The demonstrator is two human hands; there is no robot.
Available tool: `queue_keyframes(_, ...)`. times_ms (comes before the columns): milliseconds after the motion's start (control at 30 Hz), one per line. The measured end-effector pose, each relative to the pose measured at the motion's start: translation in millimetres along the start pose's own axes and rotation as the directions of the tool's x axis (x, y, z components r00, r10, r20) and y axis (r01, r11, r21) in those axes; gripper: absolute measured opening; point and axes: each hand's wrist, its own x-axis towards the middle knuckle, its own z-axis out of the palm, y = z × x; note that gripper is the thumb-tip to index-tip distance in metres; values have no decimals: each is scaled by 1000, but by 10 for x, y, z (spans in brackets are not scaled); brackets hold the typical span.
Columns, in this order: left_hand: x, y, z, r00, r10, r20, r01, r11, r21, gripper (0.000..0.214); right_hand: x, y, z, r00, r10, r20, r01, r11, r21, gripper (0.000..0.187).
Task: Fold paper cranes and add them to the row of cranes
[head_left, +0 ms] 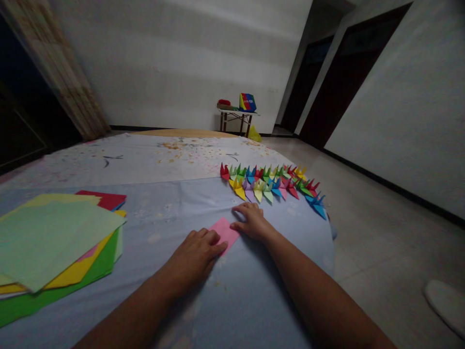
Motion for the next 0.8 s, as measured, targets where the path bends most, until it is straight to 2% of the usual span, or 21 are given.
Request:
queue_keyframes(100, -1, 1, 1, 1000, 4, -11, -4, 1000, -9, 31, 8, 10, -13, 1000, -10, -11, 10, 1000, 2, 46)
queue_keyframes(267, 5, 4, 12, 999, -16, -51, 13, 998, -62, 29, -67, -57, -81, 995, -57, -79, 63, 996, 64, 27)
queue_keyframes(500, 12, -140, 143, 969, -117, -217, 96, 990, -104, 46, -128, -155, -62, 984, -173, 41, 172, 985, 28, 21)
queue_keyframes(633, 16, -157, 151, 975, -130, -182, 114, 989, -96, 48, -62, -171, 15, 974, -224, 31, 224, 974, 3, 17)
queue_keyframes(800, -10, -113, 33, 980, -94, -173, 76, 992, -103, 46, 9, -187, 73, 959, -284, 7, 284, 957, -60, 17)
